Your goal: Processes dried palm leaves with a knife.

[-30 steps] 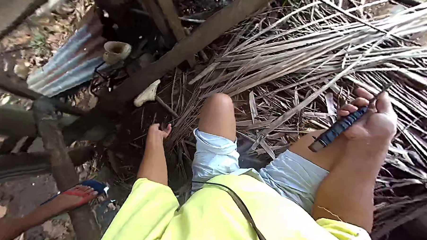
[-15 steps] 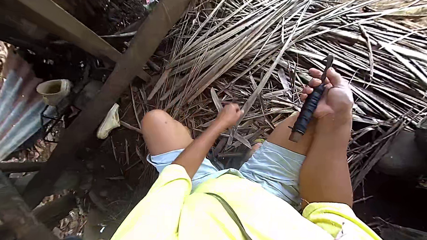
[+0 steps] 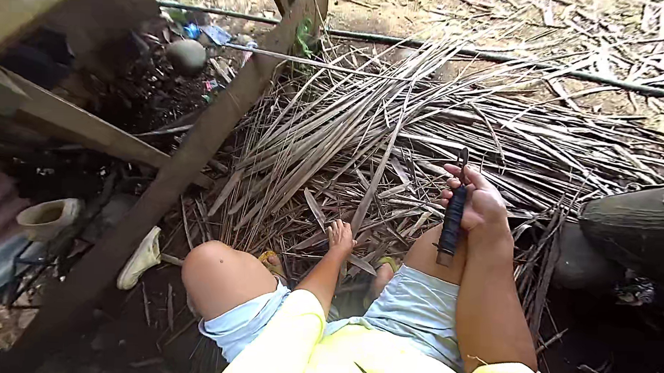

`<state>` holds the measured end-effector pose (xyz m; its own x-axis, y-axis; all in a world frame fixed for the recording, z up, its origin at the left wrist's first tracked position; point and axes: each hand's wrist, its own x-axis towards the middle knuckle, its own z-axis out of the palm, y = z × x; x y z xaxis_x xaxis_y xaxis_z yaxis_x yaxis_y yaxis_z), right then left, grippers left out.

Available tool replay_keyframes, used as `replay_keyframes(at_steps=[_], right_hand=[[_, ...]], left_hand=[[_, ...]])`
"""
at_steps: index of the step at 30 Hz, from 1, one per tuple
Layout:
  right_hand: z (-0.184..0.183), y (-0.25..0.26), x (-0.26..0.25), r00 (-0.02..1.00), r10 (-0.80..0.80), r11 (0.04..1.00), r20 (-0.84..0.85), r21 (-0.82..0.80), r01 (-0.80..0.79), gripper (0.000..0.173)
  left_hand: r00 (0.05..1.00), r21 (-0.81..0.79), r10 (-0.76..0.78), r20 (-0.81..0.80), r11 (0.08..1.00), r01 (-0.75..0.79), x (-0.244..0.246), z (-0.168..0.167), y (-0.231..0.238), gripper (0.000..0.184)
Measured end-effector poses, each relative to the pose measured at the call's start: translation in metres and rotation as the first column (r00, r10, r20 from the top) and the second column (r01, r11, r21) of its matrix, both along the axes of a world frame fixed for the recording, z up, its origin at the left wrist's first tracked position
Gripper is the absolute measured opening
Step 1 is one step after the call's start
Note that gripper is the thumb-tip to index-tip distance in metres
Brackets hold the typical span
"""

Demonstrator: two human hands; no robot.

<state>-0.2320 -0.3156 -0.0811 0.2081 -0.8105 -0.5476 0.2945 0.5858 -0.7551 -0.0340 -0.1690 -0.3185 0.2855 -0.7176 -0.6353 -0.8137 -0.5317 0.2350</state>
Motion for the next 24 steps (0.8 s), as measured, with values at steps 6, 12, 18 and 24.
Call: replay_keyframes(at_steps=[6,12,18,24], right_hand=[[-0.006,0.002,0.023,0.996,0.076,0.997,-0.048,0.008,-0.076,0.040],[-0.008,0.006,0.043,0.979,0.195,0.973,0.061,-0.135,-0.185,0.043],[-0.009,0.020,0.056,0.752,0.597,0.731,0.279,-0.576,-0.367,0.052],[-0.011,0.021,0.070,0.655,0.654,0.686,0.377,-0.660,-0.305,0.058]], left_hand=[[0.965,-0.187,0.173,-0.198,0.960,-0.211,-0.005,0.030,-0.011,0.031],[0.808,-0.391,0.199,-0.554,0.795,-0.464,0.020,0.122,-0.055,0.023],[0.891,-0.644,0.060,-0.450,0.670,-0.370,0.084,0.251,-0.055,0.044],[0.939,-0.590,0.157,-0.306,0.742,-0.317,0.160,0.304,0.001,0.039]])
